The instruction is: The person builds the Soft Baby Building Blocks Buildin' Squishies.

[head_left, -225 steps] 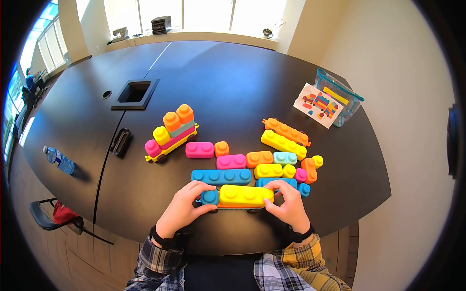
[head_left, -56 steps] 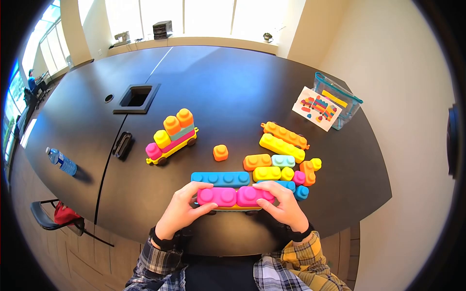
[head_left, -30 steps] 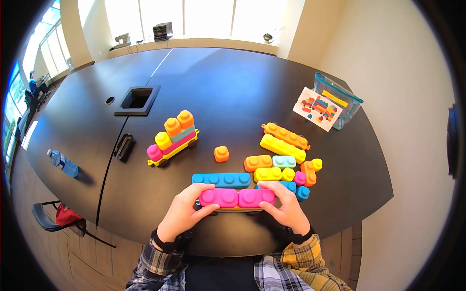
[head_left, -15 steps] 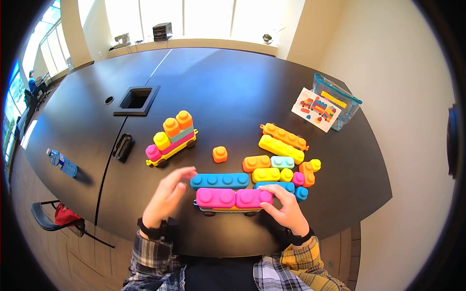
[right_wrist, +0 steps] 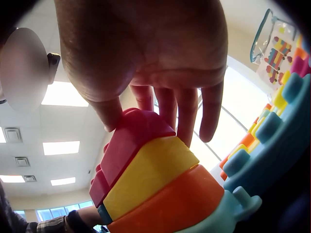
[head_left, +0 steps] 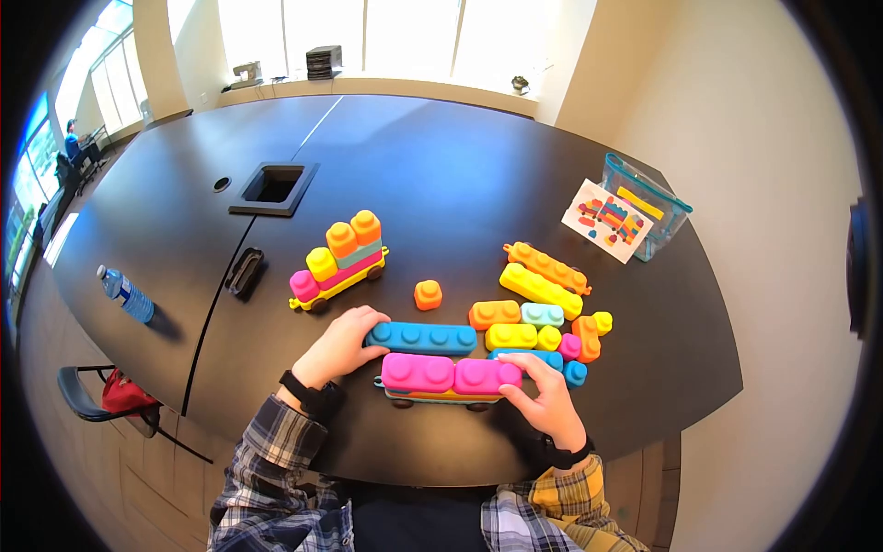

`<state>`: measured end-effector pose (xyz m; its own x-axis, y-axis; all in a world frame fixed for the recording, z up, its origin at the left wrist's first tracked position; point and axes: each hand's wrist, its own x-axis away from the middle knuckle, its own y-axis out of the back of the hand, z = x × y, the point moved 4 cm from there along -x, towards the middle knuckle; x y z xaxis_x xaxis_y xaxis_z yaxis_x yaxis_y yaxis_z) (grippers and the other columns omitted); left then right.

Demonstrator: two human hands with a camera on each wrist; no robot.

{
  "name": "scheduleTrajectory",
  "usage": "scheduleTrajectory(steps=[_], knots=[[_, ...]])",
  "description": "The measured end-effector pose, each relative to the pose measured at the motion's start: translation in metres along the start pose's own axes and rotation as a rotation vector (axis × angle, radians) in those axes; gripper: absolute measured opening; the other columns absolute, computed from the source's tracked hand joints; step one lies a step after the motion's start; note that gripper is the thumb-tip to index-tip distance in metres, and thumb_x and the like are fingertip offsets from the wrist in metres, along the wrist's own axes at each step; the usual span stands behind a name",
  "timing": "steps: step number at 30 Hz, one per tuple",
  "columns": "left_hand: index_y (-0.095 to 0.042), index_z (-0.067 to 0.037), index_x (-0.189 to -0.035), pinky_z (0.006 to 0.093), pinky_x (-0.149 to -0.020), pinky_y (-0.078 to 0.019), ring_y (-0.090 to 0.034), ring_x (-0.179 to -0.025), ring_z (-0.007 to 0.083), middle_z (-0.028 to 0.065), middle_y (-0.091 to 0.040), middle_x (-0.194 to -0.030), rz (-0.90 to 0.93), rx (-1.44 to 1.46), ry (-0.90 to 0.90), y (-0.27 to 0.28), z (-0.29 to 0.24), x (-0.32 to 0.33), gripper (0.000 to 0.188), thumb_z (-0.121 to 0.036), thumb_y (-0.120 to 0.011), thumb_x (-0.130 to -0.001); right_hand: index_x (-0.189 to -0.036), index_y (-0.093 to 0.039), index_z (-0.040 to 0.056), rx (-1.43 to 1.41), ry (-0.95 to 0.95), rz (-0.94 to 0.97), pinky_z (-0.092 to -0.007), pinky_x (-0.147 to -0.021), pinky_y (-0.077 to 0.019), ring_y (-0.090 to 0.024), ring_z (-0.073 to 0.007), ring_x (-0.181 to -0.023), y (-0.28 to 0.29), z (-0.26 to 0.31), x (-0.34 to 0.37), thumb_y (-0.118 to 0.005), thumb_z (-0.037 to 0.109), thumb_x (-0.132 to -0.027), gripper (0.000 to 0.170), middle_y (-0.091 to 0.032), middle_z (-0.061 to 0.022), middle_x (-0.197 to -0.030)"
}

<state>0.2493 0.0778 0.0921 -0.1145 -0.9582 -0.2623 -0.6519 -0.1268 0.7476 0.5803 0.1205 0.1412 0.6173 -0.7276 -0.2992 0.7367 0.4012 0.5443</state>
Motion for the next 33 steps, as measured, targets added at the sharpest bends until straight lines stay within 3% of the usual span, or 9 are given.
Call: scheduleTrajectory(steps=[2, 5, 8, 11, 16, 23, 25, 33], knots=[[-0.068, -0.003, -0.117, 0.0439, -0.093, -0.0539, -0.065, -0.107, 0.0361, 0.0129, -0.068, -0.110, -0.135, 0.020, 0.011, 0.022, -0.015, 0.003, 0.042, -0.012, -0.087, -0.080, -0.134, -0.067, 0.0027, 0.003, 0.013, -0.005, -0.0380, -0.106, -0.0518, -0.069, -0.0274, -0.121, 0.001, -0.005, 0.002, -0.079, 0.014, -0.093, 0.044, -0.073, -0.0133, -0.129], [-0.069, -0.003, -0.125, 0.0359, -0.089, -0.0573, -0.069, -0.105, 0.0260, 0.0114, -0.070, -0.118, -0.234, 0.135, 0.011, 0.051, -0.045, 0.008, 0.052, -0.011, -0.090, -0.079, -0.145, -0.059, 0.0016, -0.142, 0.010, -0.081, -0.0401, -0.108, -0.0513, -0.068, -0.0290, -0.125, 0.006, -0.015, 0.003, -0.079, 0.019, -0.096, 0.056, -0.069, -0.0157, -0.138], [-0.069, -0.002, -0.128, 0.0356, -0.091, -0.0581, -0.070, -0.106, 0.0255, 0.0124, -0.071, -0.121, -0.226, 0.205, -0.051, 0.070, -0.086, 0.015, 0.056, -0.010, -0.091, -0.078, -0.157, -0.046, 0.0041, -0.217, 0.072, -0.197, -0.0417, -0.110, -0.0496, -0.067, -0.0297, -0.127, 0.015, -0.003, -0.004, -0.080, 0.021, -0.096, 0.072, -0.064, -0.0183, -0.146], [-0.069, -0.002, -0.130, 0.0361, -0.093, -0.0579, -0.069, -0.107, 0.0266, 0.0128, -0.070, -0.121, -0.147, 0.241, -0.060, 0.070, -0.109, 0.021, 0.057, -0.009, -0.091, -0.078, -0.160, -0.043, 0.0060, -0.206, 0.168, -0.191, -0.0418, -0.110, -0.0495, -0.067, -0.0287, -0.126, 0.013, 0.002, -0.007, -0.082, 0.020, -0.094, 0.077, -0.066, -0.0181, -0.143], [-0.069, -0.003, -0.129, 0.0393, -0.097, -0.0554, -0.069, -0.108, 0.0312, 0.0143, -0.071, -0.120, -0.155, 0.261, -0.058, 0.054, -0.110, 0.025, 0.058, -0.010, -0.092, -0.077, -0.134, -0.067, 0.0019, -0.148, 0.065, -0.165, -0.0378, -0.106, -0.0519, -0.070, -0.0286, -0.120, 0.008, 0.008, -0.004, -0.084, 0.015, -0.089, 0.049, -0.074, -0.0158, -0.128], [-0.070, -0.003, -0.128, 0.0402, -0.098, -0.0547, -0.069, -0.110, 0.0330, 0.0146, -0.072, -0.120, -0.177, 0.237, -0.069, 0.043, -0.102, 0.029, 0.058, -0.013, -0.093, -0.075, -0.135, -0.067, 0.0030, -0.137, 0.059, -0.145, -0.0376, -0.105, -0.0518, -0.069, -0.0271, -0.121, 0.005, 0.004, 0.000, -0.083, 0.016, -0.090, 0.049, -0.074, -0.0140, -0.129], [-0.071, -0.003, -0.127, 0.0402, -0.098, -0.0546, -0.070, -0.110, 0.0328, 0.0147, -0.072, -0.119, -0.186, 0.267, -0.053, 0.041, -0.100, 0.028, 0.059, -0.013, -0.094, -0.074, -0.135, -0.067, 0.0045, -0.174, -0.020, -0.141, -0.0363, -0.102, -0.0522, -0.069, -0.0253, -0.120, 0.004, 0.001, 0.000, -0.082, 0.015, -0.090, 0.049, -0.073, -0.0123, -0.130], [-0.073, -0.004, -0.126, 0.0412, -0.101, -0.0541, -0.068, -0.115, 0.0317, 0.0133, -0.074, -0.119, -0.187, 0.262, -0.048, 0.035, -0.093, 0.030, 0.059, -0.015, -0.094, -0.073, -0.135, -0.067, 0.0060, -0.207, 0.039, -0.144, -0.0355, -0.100, -0.0526, -0.069, -0.0249, -0.119, -0.003, -0.014, 0.005, -0.083, 0.014, -0.089, 0.049, -0.073, -0.0111, -0.130]])
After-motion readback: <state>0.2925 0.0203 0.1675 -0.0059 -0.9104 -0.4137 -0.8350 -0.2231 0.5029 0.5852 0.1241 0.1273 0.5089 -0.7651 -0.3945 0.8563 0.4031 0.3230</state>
